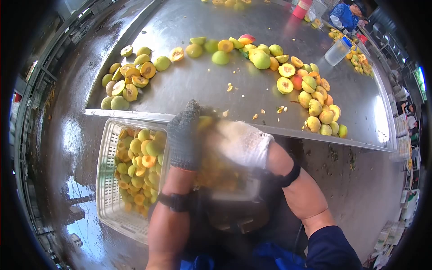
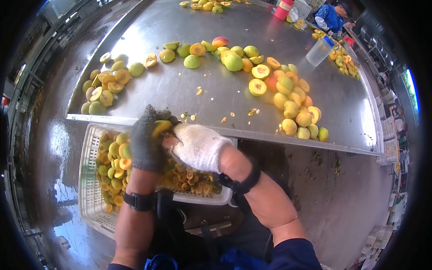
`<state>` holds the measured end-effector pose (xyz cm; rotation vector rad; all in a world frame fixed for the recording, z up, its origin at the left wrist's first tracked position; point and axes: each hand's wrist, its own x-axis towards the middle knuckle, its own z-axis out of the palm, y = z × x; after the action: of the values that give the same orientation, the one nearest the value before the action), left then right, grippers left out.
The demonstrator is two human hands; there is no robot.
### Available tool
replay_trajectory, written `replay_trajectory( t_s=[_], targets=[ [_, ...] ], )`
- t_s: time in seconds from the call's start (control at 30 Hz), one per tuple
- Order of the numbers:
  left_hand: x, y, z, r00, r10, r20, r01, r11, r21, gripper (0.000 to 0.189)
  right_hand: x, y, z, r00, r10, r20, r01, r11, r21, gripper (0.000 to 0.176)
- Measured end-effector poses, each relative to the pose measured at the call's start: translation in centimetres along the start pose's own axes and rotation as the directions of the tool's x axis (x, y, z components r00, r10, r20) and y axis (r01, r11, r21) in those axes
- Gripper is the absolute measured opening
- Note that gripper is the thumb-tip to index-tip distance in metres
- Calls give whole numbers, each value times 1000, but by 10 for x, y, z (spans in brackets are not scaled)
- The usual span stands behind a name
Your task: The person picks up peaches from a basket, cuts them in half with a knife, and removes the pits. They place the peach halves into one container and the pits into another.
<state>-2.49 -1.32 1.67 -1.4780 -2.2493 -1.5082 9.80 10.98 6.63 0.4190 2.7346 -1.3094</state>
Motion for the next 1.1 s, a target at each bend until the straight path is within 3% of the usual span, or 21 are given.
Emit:
replay_trajectory(
  t_s=[0.07,0.1,0.13,0.2,0.23,0.27,0.33,0.43,0.5,0.57,0.6,0.63,0.67,0.7,0.73,0.77,0.8,0.87,0.97,1.03,1.1],
  targets=[
    [-1,-2,8,987,-153,-51,141,972,-189,16,-6,-3,19,962,-85,-260,18,968,-251,41],
    [0,0,7,986,-164,-27,154,963,-220,18,-9,-14,21,973,2,-232,-64,963,-261,39],
    [1,4,5,985,-175,0,170,953,-250,21,-8,-10,23,983,-10,-181,-16,989,-144,39],
    [3,11,-3,997,-60,46,68,978,-198,26,-3,-1,20,995,-54,-83,62,993,99,39],
    [5,12,-10,995,70,70,-61,991,-117,30,-4,-6,11,997,4,72,-21,970,242,38],
    [7,12,-14,976,195,102,-192,981,-38,33,-4,-6,11,999,-15,35,6,971,241,39],
    [4,10,-7,994,20,109,5,974,-225,38,-6,-4,12,998,-48,-39,56,970,238,40],
    [4,6,0,989,-11,148,65,930,-361,42,-11,-11,0,999,-38,-23,36,996,-86,42],
    [6,12,5,976,-164,143,217,786,-579,42,-12,-2,1,991,-65,-115,59,997,-50,42],
    [11,39,12,845,-498,193,393,334,-857,43,-15,6,0,980,-37,-193,16,994,-110,40],
    [9,39,1,883,-428,190,435,599,-672,37,-14,7,3,977,-35,-212,-1,986,-168,37],
    [7,44,1,828,-511,232,530,577,-621,30,-15,7,3,985,-15,-169,18,1000,14,33],
    [3,29,12,935,-350,64,331,790,-517,25,-17,6,-1,995,0,-99,19,982,189,29],
    [5,41,5,907,-408,101,390,729,-563,24,-21,0,-3,987,162,-25,-140,912,385,24],
    [5,31,4,926,-340,165,374,761,-530,23,-21,28,1,990,133,35,-131,828,545,21],
    [5,29,4,905,-354,235,422,694,-583,26,-27,14,-8,963,229,145,-271,775,571,19],
    [4,29,5,931,-328,161,363,786,-500,27,-27,18,1,996,84,20,-79,794,603,16],
    [7,27,8,972,-227,58,234,924,-304,31,-31,18,5,986,160,-45,-121,878,463,15],
    [3,26,6,999,-36,16,38,981,-190,35,-37,29,17,976,191,-103,-102,821,562,16],
    [6,29,3,992,-117,36,123,957,-263,35,-32,31,24,979,132,-158,-8,789,614,18],
    [6,30,0,975,-197,99,218,928,-300,35,-25,36,24,960,-44,-276,114,963,243,26]
  ],
)
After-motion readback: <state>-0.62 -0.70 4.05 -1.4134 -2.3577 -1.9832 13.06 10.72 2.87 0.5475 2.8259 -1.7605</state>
